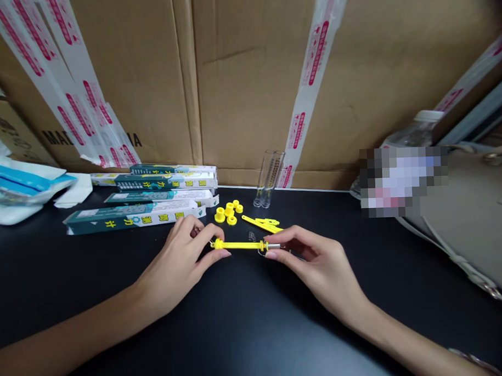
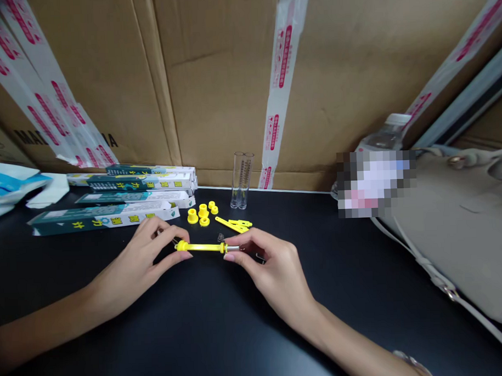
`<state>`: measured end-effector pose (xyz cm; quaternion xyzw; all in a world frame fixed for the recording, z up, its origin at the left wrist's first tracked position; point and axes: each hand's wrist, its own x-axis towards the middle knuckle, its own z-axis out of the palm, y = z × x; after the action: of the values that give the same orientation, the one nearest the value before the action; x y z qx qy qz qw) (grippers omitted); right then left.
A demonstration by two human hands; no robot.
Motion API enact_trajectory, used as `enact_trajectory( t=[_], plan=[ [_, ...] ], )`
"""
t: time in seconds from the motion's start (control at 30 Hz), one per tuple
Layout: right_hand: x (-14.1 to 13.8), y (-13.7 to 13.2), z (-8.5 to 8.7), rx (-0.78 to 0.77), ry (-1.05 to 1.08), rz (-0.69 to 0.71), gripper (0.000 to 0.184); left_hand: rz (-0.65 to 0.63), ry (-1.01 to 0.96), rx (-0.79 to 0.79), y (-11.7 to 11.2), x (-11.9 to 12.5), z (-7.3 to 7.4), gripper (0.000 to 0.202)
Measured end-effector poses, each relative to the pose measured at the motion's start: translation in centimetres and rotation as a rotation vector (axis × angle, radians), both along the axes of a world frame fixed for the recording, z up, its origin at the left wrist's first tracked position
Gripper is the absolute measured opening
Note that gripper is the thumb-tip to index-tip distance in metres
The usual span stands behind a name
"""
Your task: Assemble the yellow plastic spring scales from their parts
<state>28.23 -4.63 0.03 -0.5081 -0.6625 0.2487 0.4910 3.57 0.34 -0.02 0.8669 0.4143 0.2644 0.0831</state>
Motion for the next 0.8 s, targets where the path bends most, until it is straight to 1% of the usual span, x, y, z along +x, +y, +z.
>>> enact_trajectory(
  t=[0.13,0.27,0.37,0.43,0.63,0.8],
  plan=[
    [0.2,0.3,-0.1,-0.001,-0.031,0.008,0.011,0.001,-0.054,0.033,0.2,-0.3,-0.1,0.021],
    [0.0,0.3,-0.2,0.002,-0.052,0.026,0.013,-0.030,-0.118,-0.073,0.3,-0.5,0.4,0.018],
    [-0.3,0.3,-0.4,0.006,-0.049,0.058,0.015,0.005,-0.158,-0.174,0.4,-0.7,0.6,0.023],
    [-0.3,0.3,-0.5,0.015,-0.046,0.070,0.016,0.029,-0.168,-0.201,0.3,-0.8,0.7,0.024],
    [-0.1,0.6,-1.0,0.020,-0.034,0.042,0.017,0.013,-0.201,-0.150,0.3,-1.1,0.2,0.028],
    [0.1,0.6,-0.9,0.036,-0.066,0.026,0.015,-0.002,-0.222,-0.122,0.3,-1.3,0.0,0.028]
  ],
)
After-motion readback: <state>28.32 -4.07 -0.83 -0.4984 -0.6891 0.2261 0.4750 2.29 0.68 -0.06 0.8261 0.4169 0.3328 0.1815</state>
